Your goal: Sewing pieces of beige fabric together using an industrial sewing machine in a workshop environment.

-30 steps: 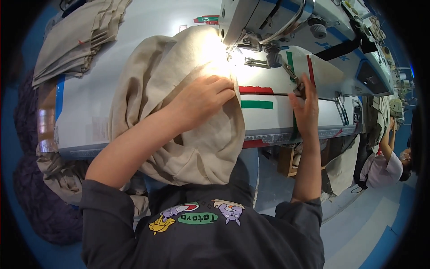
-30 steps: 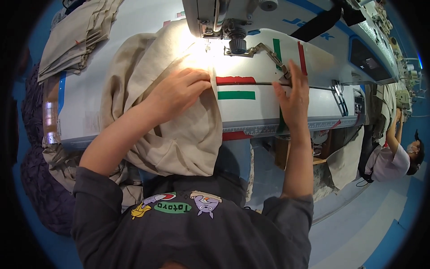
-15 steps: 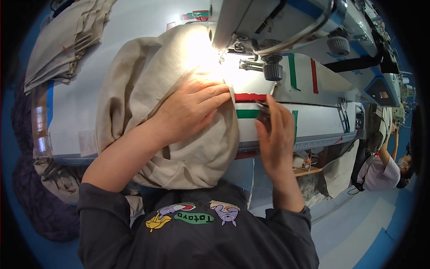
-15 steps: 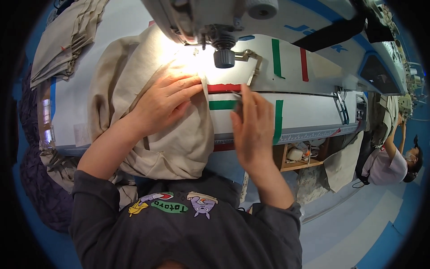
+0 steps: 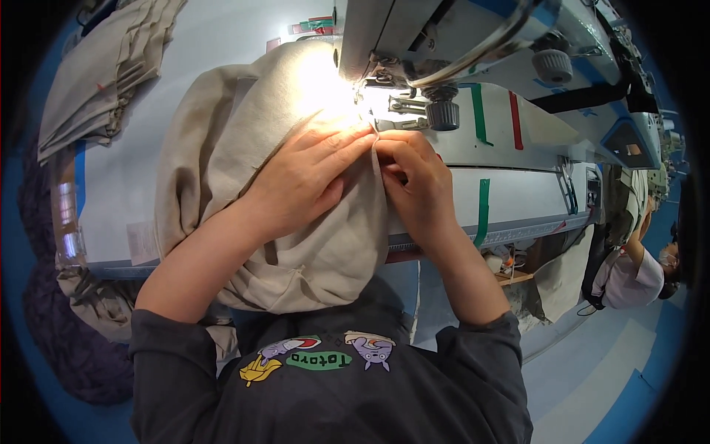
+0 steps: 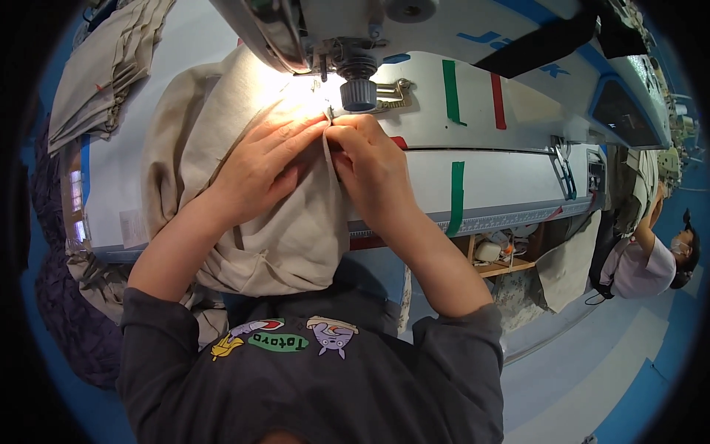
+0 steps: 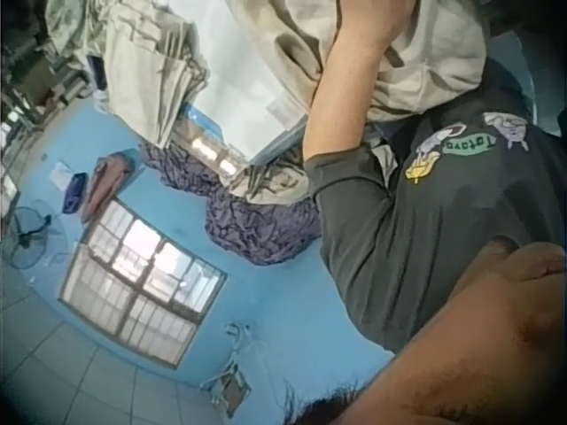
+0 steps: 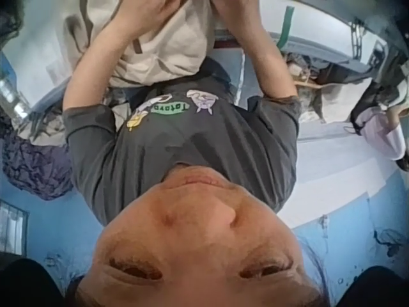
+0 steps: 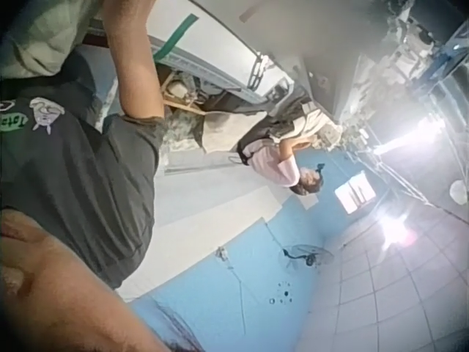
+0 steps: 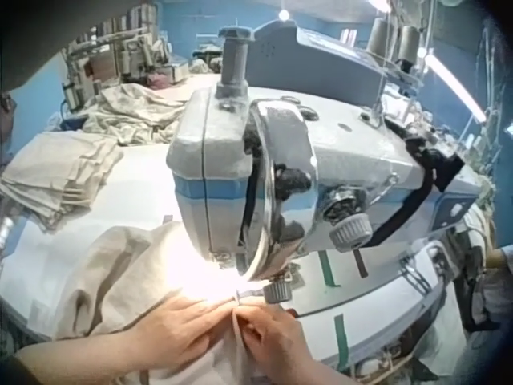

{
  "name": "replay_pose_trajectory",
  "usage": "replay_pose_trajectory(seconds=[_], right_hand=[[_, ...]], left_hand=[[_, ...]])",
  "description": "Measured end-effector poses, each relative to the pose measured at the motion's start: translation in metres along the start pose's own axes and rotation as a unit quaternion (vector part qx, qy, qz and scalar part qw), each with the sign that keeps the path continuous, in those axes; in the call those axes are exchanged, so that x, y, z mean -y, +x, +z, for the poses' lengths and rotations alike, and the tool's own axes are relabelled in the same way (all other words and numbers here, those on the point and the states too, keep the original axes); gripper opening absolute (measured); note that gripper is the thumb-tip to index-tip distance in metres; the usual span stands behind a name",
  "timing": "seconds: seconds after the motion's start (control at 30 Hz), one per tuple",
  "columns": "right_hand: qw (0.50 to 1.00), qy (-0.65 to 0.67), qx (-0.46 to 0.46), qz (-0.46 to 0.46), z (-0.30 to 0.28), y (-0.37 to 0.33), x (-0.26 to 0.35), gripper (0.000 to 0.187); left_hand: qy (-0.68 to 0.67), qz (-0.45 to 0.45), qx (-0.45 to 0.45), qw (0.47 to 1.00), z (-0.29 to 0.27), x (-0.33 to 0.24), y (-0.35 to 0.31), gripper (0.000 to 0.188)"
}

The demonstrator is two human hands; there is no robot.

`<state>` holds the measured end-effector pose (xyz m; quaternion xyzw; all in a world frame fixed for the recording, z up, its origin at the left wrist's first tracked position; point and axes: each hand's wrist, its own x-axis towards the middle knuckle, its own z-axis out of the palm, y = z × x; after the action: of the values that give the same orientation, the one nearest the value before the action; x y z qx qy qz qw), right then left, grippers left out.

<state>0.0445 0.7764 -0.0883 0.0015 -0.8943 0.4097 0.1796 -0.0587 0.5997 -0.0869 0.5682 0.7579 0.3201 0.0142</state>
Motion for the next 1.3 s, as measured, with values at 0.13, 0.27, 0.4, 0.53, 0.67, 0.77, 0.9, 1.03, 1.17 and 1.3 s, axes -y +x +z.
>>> replay_pose_trajectory(seconds=[0.13, 0.27, 0.4, 0.53, 0.67, 0.77, 0.9, 1.03, 1.17, 1.3], right_hand=[[0.996, -0.084, -0.008, -0.034, -0.008, 0.0, -0.008, 0.039], [0.981, -0.142, 0.021, -0.128, -0.016, -0.001, -0.007, 0.054], [0.966, -0.188, 0.022, -0.175, -0.018, 0.003, -0.013, 0.062], [0.965, -0.244, -0.028, -0.093, -0.013, 0.01, -0.012, 0.055], [0.945, -0.313, 0.035, -0.086, -0.019, 0.019, -0.007, 0.041], [0.956, -0.151, 0.23, -0.101, -0.081, 0.027, -0.028, 0.034], [0.941, -0.217, 0.208, -0.155, -0.105, 0.017, -0.027, 0.022], [0.93, -0.238, 0.212, -0.183, -0.101, 0.021, -0.027, 0.023], [0.938, -0.21, 0.202, -0.188, -0.081, 0.032, -0.033, 0.027], [0.933, -0.271, 0.146, -0.188, -0.047, 0.042, -0.039, 0.02]], left_hand=[[0.004, 0.005, 0.001, 1.0, -0.002, 0.0, -0.001, 0.062], [-0.005, 0.01, 0.0, 1.0, -0.004, 0.005, -0.002, 0.065], [-0.008, 0.0, -0.007, 1.0, -0.003, 0.005, -0.002, 0.063], [-0.014, 0.003, -0.01, 1.0, -0.002, 0.006, 0.0, 0.056], [-0.014, 0.002, -0.027, 1.0, -0.002, 0.009, 0.0, 0.049], [-0.012, 0.005, -0.028, 1.0, -0.004, 0.007, -0.002, 0.047], [-0.021, -0.003, -0.01, 1.0, -0.003, 0.004, 0.001, 0.045], [-0.008, -0.003, -0.007, 1.0, -0.003, 0.008, -0.002, 0.044], [-0.02, -0.004, -0.011, 1.0, -0.003, 0.006, 0.0, 0.045], [-0.02, -0.007, -0.013, 1.0, -0.003, 0.006, 0.002, 0.045]])
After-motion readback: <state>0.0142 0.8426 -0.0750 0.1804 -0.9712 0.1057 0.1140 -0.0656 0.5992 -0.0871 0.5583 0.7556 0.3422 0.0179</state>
